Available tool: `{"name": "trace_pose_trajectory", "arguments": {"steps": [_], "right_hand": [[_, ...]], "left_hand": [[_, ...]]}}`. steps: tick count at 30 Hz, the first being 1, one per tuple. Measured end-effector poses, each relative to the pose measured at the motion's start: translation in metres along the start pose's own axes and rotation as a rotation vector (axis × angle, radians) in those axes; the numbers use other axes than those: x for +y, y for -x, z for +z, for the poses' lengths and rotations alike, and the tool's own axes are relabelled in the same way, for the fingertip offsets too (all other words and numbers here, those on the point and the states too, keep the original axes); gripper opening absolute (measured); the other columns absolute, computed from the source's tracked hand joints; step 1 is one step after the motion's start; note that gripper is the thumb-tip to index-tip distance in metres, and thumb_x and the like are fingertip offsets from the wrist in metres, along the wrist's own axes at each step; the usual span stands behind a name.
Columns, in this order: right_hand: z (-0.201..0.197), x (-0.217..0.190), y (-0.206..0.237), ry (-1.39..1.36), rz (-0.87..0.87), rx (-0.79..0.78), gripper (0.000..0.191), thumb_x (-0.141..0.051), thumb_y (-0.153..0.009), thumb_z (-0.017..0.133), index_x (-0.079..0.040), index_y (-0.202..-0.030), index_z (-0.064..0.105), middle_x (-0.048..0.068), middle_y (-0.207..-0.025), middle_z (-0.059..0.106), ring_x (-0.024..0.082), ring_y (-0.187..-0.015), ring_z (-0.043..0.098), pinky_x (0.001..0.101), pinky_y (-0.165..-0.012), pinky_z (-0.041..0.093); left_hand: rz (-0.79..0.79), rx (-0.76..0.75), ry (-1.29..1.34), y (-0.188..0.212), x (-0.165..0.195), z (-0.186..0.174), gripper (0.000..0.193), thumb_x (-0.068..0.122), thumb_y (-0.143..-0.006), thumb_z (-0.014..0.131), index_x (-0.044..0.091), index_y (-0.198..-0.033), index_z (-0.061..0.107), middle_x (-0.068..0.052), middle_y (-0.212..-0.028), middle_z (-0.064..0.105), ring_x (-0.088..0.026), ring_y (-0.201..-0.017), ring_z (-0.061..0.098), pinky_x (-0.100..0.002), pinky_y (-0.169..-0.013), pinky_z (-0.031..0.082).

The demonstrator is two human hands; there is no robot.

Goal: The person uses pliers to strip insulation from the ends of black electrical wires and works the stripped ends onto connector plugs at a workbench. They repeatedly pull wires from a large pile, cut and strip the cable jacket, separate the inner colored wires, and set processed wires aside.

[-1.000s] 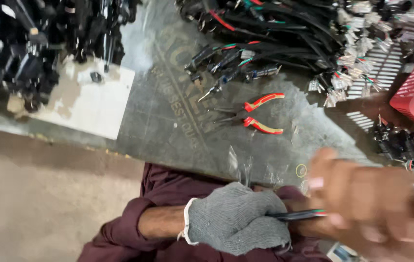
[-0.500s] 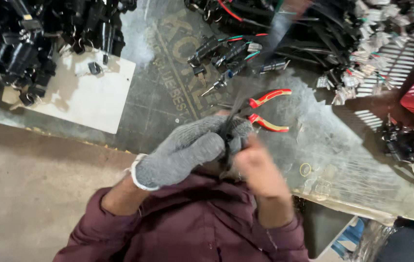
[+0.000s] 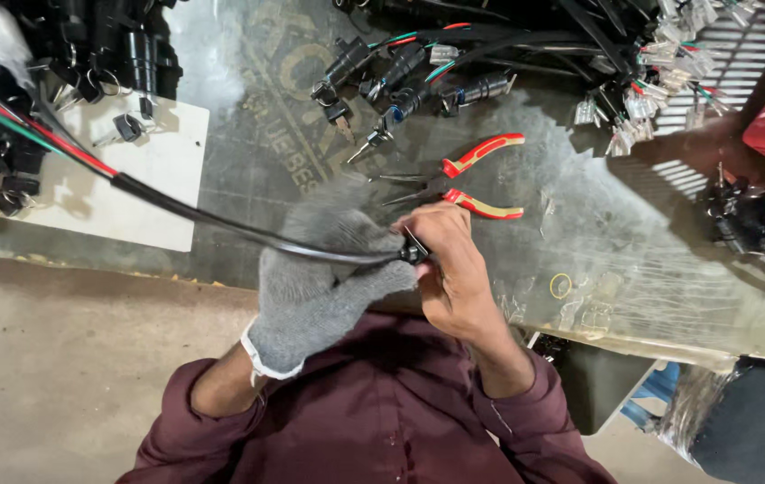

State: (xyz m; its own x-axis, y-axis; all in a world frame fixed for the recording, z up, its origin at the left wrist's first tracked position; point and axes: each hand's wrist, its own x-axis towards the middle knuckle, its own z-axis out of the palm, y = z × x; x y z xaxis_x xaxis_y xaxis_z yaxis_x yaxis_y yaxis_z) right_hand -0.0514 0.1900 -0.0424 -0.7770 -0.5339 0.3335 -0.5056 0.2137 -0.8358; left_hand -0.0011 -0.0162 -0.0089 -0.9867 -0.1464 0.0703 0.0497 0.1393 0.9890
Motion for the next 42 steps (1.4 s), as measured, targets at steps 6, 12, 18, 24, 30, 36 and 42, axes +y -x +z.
{"name": "trace_pose_trajectory", "arguments": {"steps": [6,12,18,24,30,36,42], "right_hand": [[0.002,-0.005,0.011,-0.097,0.189,-0.026,0.032,-0.007,-0.102,0.059,0.000,-0.133,0.055,0.013,-0.101,0.057,0.025,-0.088,0.056,0.0325,-0.081,0.046],[-0.002,-0.002,0.013,-0.296,0.445,-0.005,0.037,-0.027,-0.103,0.052,0.001,-0.127,0.058,-0.002,-0.087,0.056,0.007,-0.075,0.050,0.0236,-0.067,0.042],[0.007,0.025,0.035,-0.674,0.591,-0.075,0.030,-0.029,-0.101,0.059,0.001,-0.101,0.063,-0.003,-0.084,0.051,0.007,-0.071,0.044,0.0249,-0.061,0.035],[0.008,0.025,0.024,-0.240,0.360,-0.101,0.041,-0.029,-0.100,0.055,0.003,-0.124,0.065,0.000,-0.089,0.061,0.011,-0.076,0.054,0.0314,-0.073,0.048],[-0.004,0.019,0.027,-1.008,0.279,-0.500,0.060,-0.031,-0.100,0.055,0.007,-0.146,0.046,0.006,-0.124,0.065,0.014,-0.095,0.057,0.0305,-0.084,0.048],[0.043,0.053,0.075,-0.970,0.450,-0.140,0.067,-0.032,-0.104,0.065,0.006,-0.154,0.043,0.010,-0.134,0.061,0.016,-0.114,0.058,0.0331,-0.098,0.048],[0.047,0.025,0.025,-0.419,0.497,0.330,0.070,-0.052,-0.103,0.065,0.004,-0.136,0.039,0.013,-0.126,0.041,0.021,-0.093,0.038,0.0396,-0.082,0.033]], "left_hand": [[0.336,-0.264,-0.386,-0.023,0.006,-0.013,0.037,0.022,-0.088,0.079,0.014,-0.122,0.065,-0.012,-0.127,0.068,-0.031,-0.114,0.067,-0.038,-0.098,0.053],[0.237,-0.220,-0.377,-0.013,0.010,0.006,0.044,0.022,-0.095,0.075,0.004,-0.133,0.062,-0.018,-0.135,0.064,-0.038,-0.122,0.063,-0.044,-0.104,0.050],[0.207,-0.311,-0.289,-0.020,0.005,0.013,0.040,0.027,-0.089,0.077,0.005,-0.120,0.065,-0.014,-0.126,0.066,-0.039,-0.124,0.057,-0.048,-0.108,0.042],[0.220,-0.369,-0.201,-0.025,0.006,0.003,0.034,0.017,-0.094,0.069,0.007,-0.127,0.067,-0.010,-0.139,0.066,-0.036,-0.136,0.057,-0.047,-0.115,0.042],[0.384,-0.497,0.076,-0.025,0.014,-0.004,0.023,0.019,-0.083,0.079,0.011,-0.104,0.072,-0.005,-0.115,0.072,-0.027,-0.122,0.062,-0.049,-0.115,0.039],[0.200,-0.314,0.126,-0.017,0.008,0.004,0.012,0.012,-0.098,0.067,0.009,-0.110,0.069,-0.003,-0.111,0.070,-0.023,-0.111,0.064,-0.034,-0.107,0.046],[0.119,-0.169,0.295,-0.025,-0.003,0.021,0.029,0.015,-0.107,0.056,0.000,-0.131,0.053,-0.008,-0.129,0.061,-0.022,-0.116,0.059,-0.031,-0.103,0.047]]}}
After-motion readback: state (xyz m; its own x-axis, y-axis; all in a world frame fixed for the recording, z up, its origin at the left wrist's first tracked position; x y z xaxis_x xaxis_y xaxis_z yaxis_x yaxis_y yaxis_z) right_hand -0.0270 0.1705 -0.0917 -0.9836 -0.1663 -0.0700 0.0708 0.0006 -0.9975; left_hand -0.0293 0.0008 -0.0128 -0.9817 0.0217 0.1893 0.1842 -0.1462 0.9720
